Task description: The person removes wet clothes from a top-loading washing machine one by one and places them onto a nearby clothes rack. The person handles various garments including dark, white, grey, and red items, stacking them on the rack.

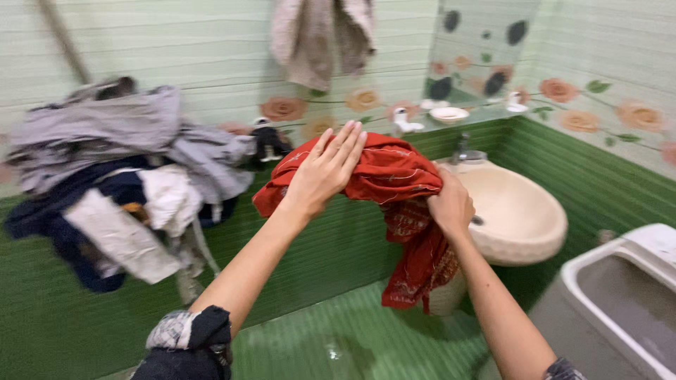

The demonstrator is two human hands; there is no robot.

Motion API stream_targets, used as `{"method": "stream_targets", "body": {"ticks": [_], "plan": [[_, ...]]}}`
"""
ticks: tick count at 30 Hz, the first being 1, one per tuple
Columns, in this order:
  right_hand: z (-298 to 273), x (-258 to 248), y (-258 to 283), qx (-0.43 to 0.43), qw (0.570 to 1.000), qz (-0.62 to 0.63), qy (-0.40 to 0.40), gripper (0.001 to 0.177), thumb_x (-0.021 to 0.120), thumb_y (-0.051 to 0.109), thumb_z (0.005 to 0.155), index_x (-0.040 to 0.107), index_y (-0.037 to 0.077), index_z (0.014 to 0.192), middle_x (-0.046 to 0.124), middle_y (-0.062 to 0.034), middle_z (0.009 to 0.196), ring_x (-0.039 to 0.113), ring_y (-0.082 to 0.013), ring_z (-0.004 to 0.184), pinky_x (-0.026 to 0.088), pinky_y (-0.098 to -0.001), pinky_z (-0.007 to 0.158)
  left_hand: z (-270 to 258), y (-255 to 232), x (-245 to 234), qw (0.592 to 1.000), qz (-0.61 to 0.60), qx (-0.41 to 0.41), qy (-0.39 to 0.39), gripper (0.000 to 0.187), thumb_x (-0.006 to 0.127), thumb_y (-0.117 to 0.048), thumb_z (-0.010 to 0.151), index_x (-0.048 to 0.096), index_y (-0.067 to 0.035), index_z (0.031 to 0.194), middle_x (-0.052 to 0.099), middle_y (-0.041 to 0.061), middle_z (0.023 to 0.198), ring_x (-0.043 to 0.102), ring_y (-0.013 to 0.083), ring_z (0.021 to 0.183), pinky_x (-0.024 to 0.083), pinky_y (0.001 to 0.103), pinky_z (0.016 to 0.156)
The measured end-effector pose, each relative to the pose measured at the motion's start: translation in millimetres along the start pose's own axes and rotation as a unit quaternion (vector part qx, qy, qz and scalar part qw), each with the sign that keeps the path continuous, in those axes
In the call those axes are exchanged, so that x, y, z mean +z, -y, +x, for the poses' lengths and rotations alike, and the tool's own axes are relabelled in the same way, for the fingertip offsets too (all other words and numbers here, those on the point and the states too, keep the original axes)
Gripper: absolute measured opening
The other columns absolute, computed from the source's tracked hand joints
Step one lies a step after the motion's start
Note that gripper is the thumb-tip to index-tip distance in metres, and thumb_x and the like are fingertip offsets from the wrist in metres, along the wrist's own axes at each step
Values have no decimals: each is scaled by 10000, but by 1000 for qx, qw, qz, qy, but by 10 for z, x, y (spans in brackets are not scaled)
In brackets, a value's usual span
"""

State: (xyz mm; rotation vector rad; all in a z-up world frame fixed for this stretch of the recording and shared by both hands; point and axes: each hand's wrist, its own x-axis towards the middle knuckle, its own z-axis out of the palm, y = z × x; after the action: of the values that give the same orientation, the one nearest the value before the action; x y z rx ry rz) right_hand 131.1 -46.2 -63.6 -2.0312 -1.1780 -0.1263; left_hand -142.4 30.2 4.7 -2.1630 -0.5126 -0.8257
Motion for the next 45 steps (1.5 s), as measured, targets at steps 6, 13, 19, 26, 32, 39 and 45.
{"method": "stream_targets", "body": {"ticks": [6, 13, 19, 26, 32, 39, 45], "plan": [[-199, 617, 1045, 113, 968, 173, 143, 518, 492, 359, 1007, 453, 387, 1523, 596, -126, 1439, 624, -398, 1223, 580, -550, 928, -744, 862, -213, 994, 110, 2, 5, 711, 590, -150, 910, 397, -8, 1579, 389, 121, 1654, 341, 244, 1550, 316, 479, 1246], [-294, 1252, 2130, 113, 838, 493, 203, 408, 475, 367, 1026, 365, 258, 1403, 496, -75, 1454, 606, -349, 1276, 647, -591, 729, -1518, 1717, -405, 990, 125, -60, 4, 703, 607, -171, 922, 410, -213, 1596, 458, 118, 1593, 497, 297, 1393, 392, 643, 1107], [-172, 1863, 2756, -94, 908, 408, -22, 350, 553, 98, 1001, 426, 60, 1324, 539, -177, 1359, 530, -347, 1293, 402, -491, 1148, -2029, 2335, -490, 970, 186, -153, 38, 768, 631, -132, 912, 407, -278, 1632, 566, 162, 1455, 606, 294, 1120, 466, 559, 997], [154, 2317, 3477, -268, 888, 361, -96, 546, 481, -117, 804, 416, -16, 1336, 478, -250, 1324, 453, -422, 1300, 344, -458, 1166, -2325, 3109, -559, 952, 264, -155, -6, 744, 633, -171, 923, 408, -289, 1622, 594, 140, 1419, 614, 284, 1082, 480, 542, 982], [519, 2404, 4496, -314, 875, 356, -95, 552, 449, -150, 825, 417, 0, 1356, 468, -257, 1321, 476, -478, 1262, 390, -511, 1104, -2321, 4012, -632, 937, 320, -142, -16, 705, 628, -183, 962, 415, -321, 1619, 600, 129, 1394, 606, 275, 1074, 501, 535, 962], [1191, 3021, 5345, -392, 856, 320, -101, 656, 468, -167, 779, 395, -18, 1413, 407, -307, 1385, 467, -540, 1245, 415, -556, 1094, -2329, 5316, -462, 913, 394, -103, -27, 679, 600, -177, 995, 419, -324, 1633, 577, 123, 1421, 601, 290, 1120, 483, 541, 983], [990, 4487, 5057, -323, 917, 172, 159, 752, 600, 127, 837, 358, 184, 1546, 386, -293, 1479, 456, -538, 1261, 433, -589, 1019, -3301, 5596, 651, 927, 282, -215, 124, 679, 548, -201, 872, 399, -452, 1485, 555, 115, 1388, 565, 337, 1240, 375, 696, 997]]}}
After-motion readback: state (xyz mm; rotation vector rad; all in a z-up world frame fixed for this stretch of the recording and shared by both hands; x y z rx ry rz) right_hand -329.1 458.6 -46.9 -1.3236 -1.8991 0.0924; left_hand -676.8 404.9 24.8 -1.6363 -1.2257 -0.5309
